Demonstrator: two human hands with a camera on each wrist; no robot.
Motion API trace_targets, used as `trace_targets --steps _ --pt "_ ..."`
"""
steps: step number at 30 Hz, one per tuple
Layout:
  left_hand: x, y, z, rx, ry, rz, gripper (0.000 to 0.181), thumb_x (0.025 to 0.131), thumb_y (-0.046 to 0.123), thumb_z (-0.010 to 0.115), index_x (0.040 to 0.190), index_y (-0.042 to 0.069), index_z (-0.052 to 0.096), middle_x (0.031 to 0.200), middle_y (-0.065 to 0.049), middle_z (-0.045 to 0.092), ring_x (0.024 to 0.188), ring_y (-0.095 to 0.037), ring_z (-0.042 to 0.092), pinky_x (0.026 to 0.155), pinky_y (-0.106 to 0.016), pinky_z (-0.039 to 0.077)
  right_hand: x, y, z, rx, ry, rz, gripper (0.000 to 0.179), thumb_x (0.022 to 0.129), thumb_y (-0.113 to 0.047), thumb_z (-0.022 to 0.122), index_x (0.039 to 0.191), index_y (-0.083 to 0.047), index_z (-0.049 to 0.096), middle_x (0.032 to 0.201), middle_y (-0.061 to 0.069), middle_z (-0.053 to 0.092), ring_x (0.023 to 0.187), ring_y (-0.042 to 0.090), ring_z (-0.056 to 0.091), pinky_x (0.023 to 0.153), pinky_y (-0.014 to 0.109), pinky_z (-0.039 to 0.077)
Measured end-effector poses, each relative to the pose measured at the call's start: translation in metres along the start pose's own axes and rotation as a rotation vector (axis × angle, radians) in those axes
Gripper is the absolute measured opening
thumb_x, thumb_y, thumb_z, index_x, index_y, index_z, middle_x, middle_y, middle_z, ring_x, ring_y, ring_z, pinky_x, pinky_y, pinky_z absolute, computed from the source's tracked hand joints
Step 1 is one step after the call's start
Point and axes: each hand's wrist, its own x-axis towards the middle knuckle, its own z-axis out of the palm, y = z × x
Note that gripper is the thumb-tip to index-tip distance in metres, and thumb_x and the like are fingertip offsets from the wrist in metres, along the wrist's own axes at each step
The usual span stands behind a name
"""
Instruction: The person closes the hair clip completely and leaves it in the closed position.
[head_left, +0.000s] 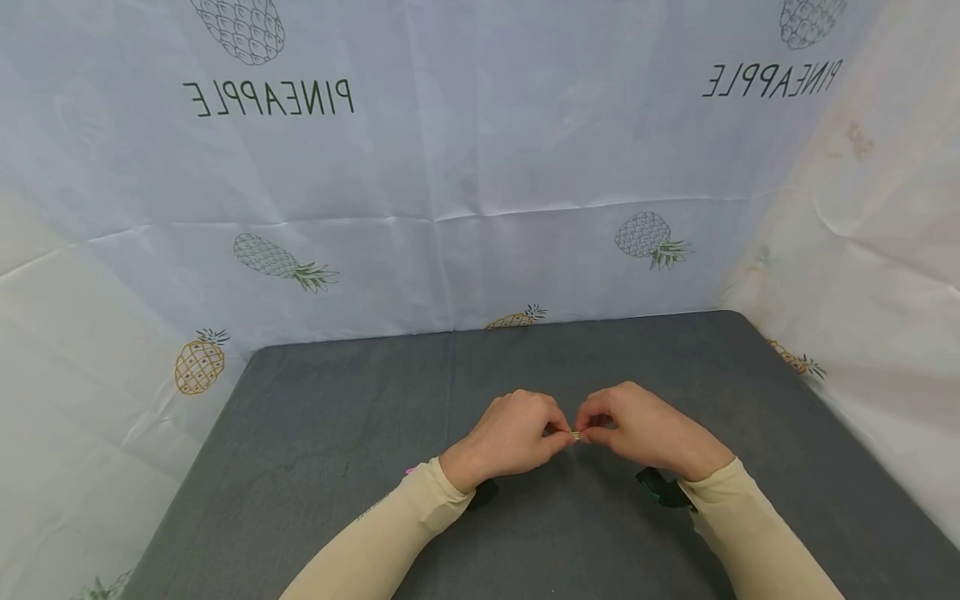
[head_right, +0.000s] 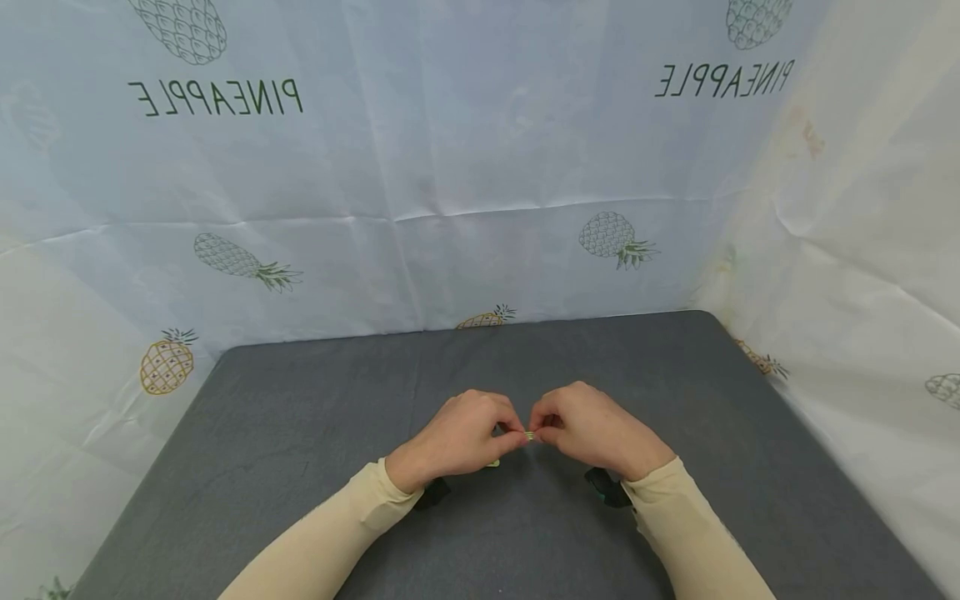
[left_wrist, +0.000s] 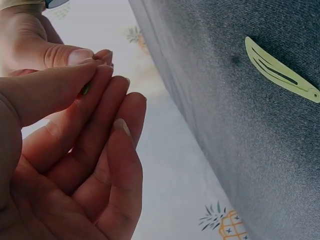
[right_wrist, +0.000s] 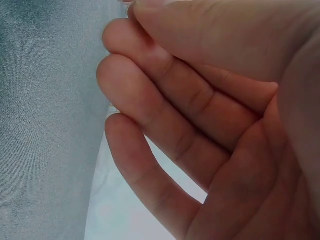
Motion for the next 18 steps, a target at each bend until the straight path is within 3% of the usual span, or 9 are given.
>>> trace_targets --steps 18 --pt "-0.0009 0.0008 -0.0024 -0.055 -0.027 0.000 0.010 0.101 0.024 0.079 0.098 0.021 0.088 0.090 0.011 0.075 0.063 0.003 0.053 0.056 -0.016 0.043 -0.0043 0.0005 -0.0017 0.006 -0.016 -0.031 0.023 0.100 -0.010 0.077 0.096 -0.033 0.079 0.092 -0.012 0.076 0.073 -0.001 0.061 0.068 0.026 0.053"
